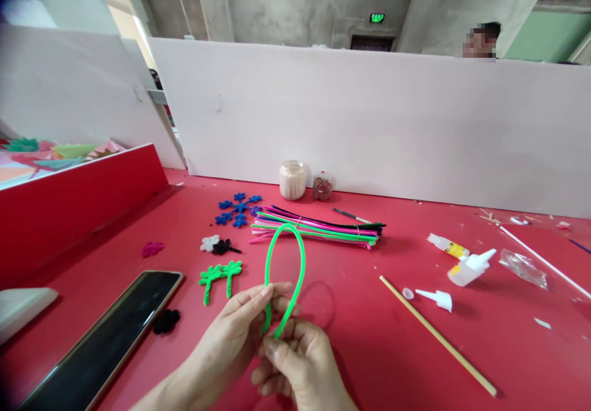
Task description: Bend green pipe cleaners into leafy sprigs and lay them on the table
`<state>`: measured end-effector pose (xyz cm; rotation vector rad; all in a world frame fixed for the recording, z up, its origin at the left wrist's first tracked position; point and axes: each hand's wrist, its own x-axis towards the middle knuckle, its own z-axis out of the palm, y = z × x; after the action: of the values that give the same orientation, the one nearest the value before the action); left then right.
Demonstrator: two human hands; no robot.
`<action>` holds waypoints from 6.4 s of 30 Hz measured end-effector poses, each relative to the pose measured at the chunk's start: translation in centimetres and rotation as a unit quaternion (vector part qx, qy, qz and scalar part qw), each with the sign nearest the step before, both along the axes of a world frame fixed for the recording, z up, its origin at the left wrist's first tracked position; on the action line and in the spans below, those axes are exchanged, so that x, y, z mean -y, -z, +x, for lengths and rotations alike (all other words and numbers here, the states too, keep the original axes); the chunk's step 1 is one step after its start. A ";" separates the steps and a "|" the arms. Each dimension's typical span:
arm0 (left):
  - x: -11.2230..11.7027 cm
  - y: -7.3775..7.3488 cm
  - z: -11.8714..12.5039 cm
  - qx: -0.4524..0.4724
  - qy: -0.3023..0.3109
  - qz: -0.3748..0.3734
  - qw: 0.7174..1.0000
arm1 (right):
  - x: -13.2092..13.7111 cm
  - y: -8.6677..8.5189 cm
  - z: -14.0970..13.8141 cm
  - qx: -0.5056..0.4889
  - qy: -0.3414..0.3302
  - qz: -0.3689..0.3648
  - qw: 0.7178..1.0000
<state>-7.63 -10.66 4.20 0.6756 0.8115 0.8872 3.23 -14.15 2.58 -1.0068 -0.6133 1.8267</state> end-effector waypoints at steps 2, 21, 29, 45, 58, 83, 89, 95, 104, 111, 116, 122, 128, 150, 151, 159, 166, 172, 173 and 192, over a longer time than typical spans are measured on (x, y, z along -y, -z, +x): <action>0.1 0.1 0.1 0.019 0.036 -0.006 0.999 | 0.0 -0.1 -0.1 0.012 -0.006 -0.006 1.000; 0.9 0.7 0.8 -0.014 0.154 0.036 0.987 | -1.5 -1.9 3.2 0.246 0.057 0.168 0.953; 0.8 1.6 0.7 0.015 0.197 -0.037 0.980 | -2.3 -1.6 3.9 0.250 0.062 0.163 0.952; 1.1 1.3 0.5 -0.004 0.199 -0.072 0.977 | -2.8 -2.0 5.2 0.253 0.065 0.150 0.954; 0.8 0.8 1.1 -0.226 0.221 0.119 0.941 | -2.9 -1.4 5.1 0.241 0.080 0.151 0.955; 0.9 1.4 0.2 -0.339 0.078 0.305 0.887 | -4.2 -2.1 8.7 0.106 0.351 0.056 0.929; 1.2 2.1 0.8 -0.346 0.077 0.356 0.865 | -4.3 -2.1 8.0 0.071 0.356 0.065 0.930; 1.6 1.0 0.7 -0.357 0.095 0.388 0.844 | -4.9 -1.6 8.2 0.045 0.362 0.071 0.928; 1.1 1.7 0.8 -0.289 0.029 0.280 0.915 | -3.9 -0.8 4.4 0.044 0.306 0.079 0.948; 1.1 2.2 1.1 -0.226 0.032 0.245 0.942 | -1.6 -0.5 2.4 0.238 0.088 0.205 0.945; 1.1 2.3 1.1 -0.242 0.041 0.249 0.937 | -1.7 -0.1 3.1 0.315 0.086 0.216 0.920; 1.2 1.7 0.5 -0.368 0.038 0.393 0.842 | -1.7 0.1 2.8 0.335 0.102 0.208 0.913; 1.5 2.2 0.0 -0.437 0.010 0.490 0.754 | -1.7 -0.4 2.3 0.284 0.103 0.216 0.929; 1.5 1.8 0.6 -0.295 0.017 0.311 0.903 | -1.5 -0.6 2.3 0.226 0.087 0.200 0.949; 1.5 1.7 0.6 -0.263 0.028 0.274 0.925 | -1.6 -0.6 2.4 0.230 0.088 0.193 0.950; 0.9 1.4 0.5 -0.171 0.021 0.201 0.964 | -2.1 -1.1 2.9 0.250 0.118 0.166 0.946; 0.8 1.6 0.5 -0.156 0.037 0.174 0.972 | -2.1 -1.2 3.4 0.268 0.094 0.189 0.940; 0.5 1.8 0.6 -0.177 0.049 0.154 0.971 | -2.6 -0.7 3.6 0.285 0.049 0.212 0.933; 0.5 1.8 0.6 -0.182 0.050 0.157 0.970 | -2.6 -0.6 3.6 0.290 0.045 0.215 0.932; 0.9 2.5 0.6 -0.204 0.057 0.210 0.954 | -2.0 -1.9 3.2 0.299 0.015 0.247 0.922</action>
<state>-7.06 -11.58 1.70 1.2985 0.9467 0.8309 6.45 -12.11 4.46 -1.2000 -1.3413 1.2127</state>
